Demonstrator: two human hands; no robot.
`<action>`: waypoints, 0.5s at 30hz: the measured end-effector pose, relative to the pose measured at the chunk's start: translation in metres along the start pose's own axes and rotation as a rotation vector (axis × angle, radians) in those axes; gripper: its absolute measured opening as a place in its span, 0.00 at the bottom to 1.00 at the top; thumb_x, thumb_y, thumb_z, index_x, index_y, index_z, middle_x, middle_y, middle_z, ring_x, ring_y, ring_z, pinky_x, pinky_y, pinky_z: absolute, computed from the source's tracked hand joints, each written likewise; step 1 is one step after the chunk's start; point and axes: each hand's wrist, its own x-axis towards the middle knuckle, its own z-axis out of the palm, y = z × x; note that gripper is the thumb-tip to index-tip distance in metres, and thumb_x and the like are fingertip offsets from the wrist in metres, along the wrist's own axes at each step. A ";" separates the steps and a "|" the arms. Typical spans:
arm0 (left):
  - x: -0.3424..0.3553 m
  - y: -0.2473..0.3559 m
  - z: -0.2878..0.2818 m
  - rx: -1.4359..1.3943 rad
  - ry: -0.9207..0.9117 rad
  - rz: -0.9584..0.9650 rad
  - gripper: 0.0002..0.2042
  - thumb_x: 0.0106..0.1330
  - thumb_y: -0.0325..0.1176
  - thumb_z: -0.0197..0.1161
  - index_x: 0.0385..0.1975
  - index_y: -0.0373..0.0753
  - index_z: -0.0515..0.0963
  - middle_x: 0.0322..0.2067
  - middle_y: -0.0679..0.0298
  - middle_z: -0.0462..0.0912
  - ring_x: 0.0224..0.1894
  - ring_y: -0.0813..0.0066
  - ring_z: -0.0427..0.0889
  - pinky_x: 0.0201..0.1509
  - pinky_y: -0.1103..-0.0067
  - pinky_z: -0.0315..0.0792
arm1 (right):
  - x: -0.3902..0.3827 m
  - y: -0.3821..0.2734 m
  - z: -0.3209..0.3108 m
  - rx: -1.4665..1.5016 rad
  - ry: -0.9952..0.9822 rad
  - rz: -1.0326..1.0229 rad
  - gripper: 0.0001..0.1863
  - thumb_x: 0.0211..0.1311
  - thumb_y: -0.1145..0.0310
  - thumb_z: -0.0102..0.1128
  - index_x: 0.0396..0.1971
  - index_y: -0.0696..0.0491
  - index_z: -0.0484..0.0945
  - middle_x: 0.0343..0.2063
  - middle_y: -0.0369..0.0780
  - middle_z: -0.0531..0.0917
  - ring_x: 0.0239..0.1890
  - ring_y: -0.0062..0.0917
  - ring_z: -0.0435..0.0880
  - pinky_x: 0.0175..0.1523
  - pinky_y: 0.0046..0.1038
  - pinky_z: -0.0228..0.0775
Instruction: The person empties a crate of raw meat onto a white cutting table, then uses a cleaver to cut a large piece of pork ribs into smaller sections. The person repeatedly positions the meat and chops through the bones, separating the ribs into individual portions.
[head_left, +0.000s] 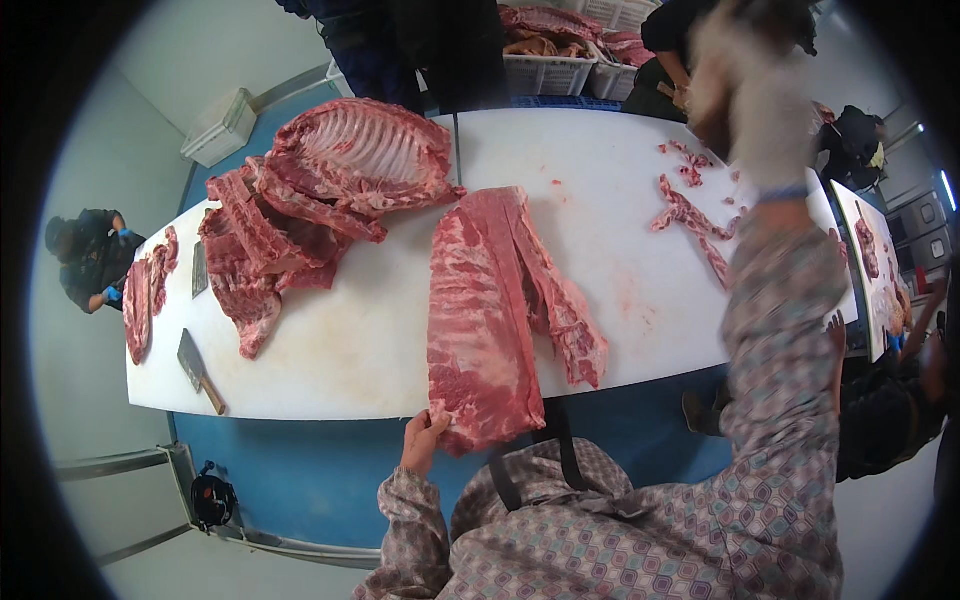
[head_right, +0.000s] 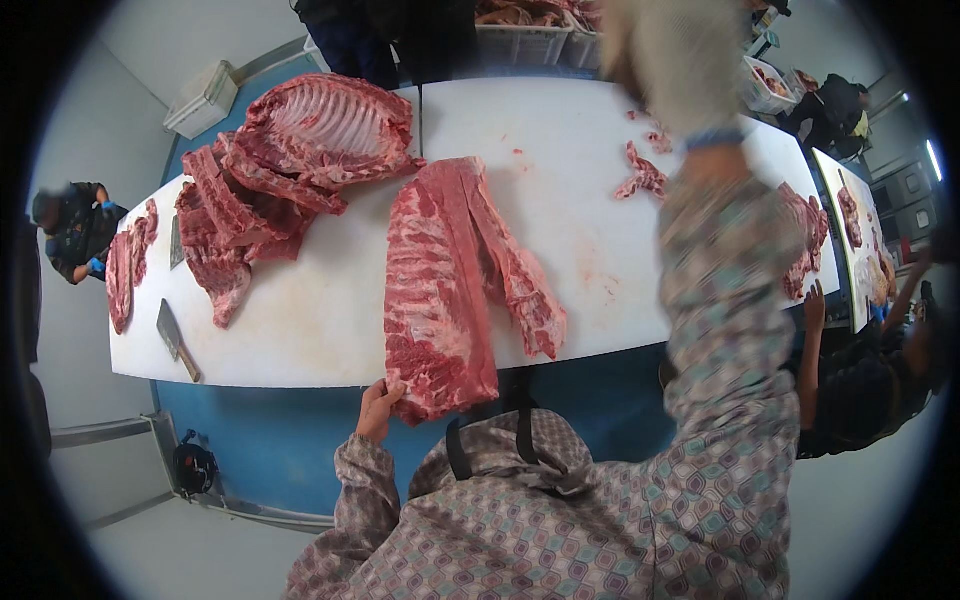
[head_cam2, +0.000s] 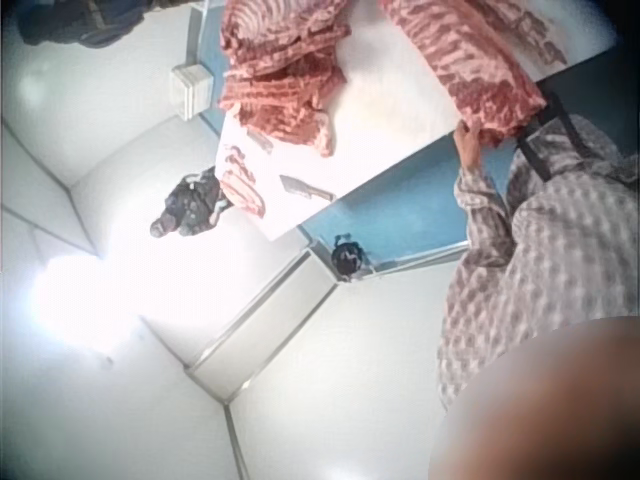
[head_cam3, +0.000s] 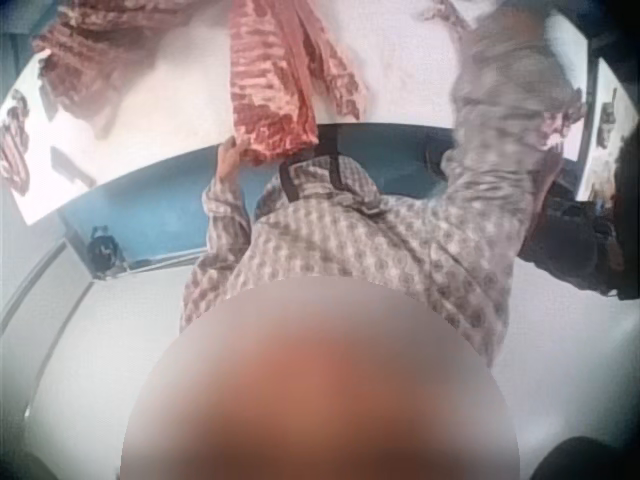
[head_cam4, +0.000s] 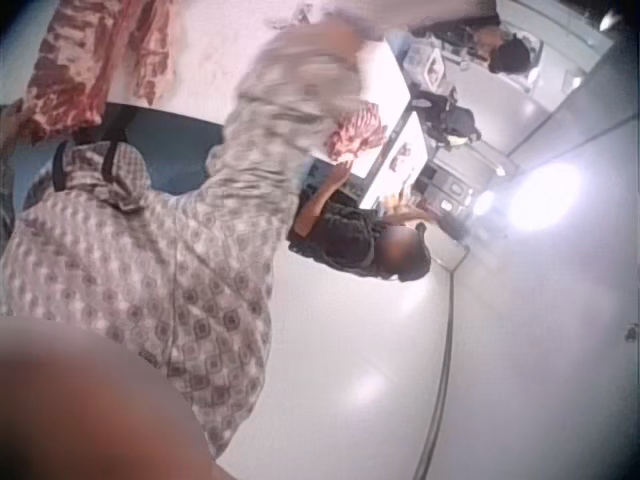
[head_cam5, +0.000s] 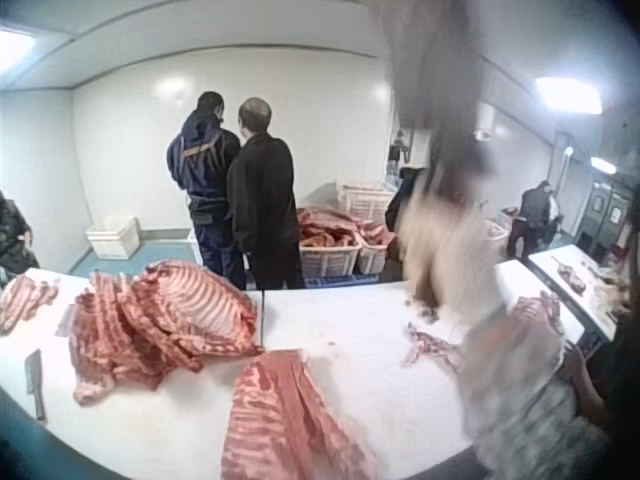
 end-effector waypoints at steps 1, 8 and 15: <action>0.000 -0.001 0.001 -0.077 -0.018 0.001 0.13 0.78 0.38 0.72 0.52 0.35 0.84 0.40 0.71 0.87 0.36 0.84 0.79 0.39 0.81 0.70 | 0.014 0.011 0.001 0.318 0.055 0.228 0.14 0.77 0.72 0.60 0.56 0.50 0.86 0.35 0.43 0.90 0.33 0.31 0.90 0.39 0.30 0.82; -0.002 0.004 0.003 0.015 0.004 -0.051 0.13 0.77 0.35 0.71 0.51 0.31 0.84 0.35 0.65 0.87 0.34 0.78 0.86 0.34 0.79 0.79 | -0.202 -0.215 0.138 0.969 -0.665 1.250 0.12 0.69 0.65 0.65 0.47 0.56 0.84 0.29 0.46 0.88 0.23 0.32 0.86 0.28 0.35 0.78; -0.011 0.020 0.004 0.132 0.009 -0.021 0.15 0.79 0.38 0.70 0.52 0.31 0.83 0.38 0.63 0.90 0.33 0.75 0.88 0.34 0.77 0.79 | -0.268 -0.212 0.094 1.338 -0.937 1.714 0.07 0.64 0.71 0.63 0.36 0.59 0.78 0.17 0.41 0.79 0.11 0.30 0.76 0.16 0.36 0.67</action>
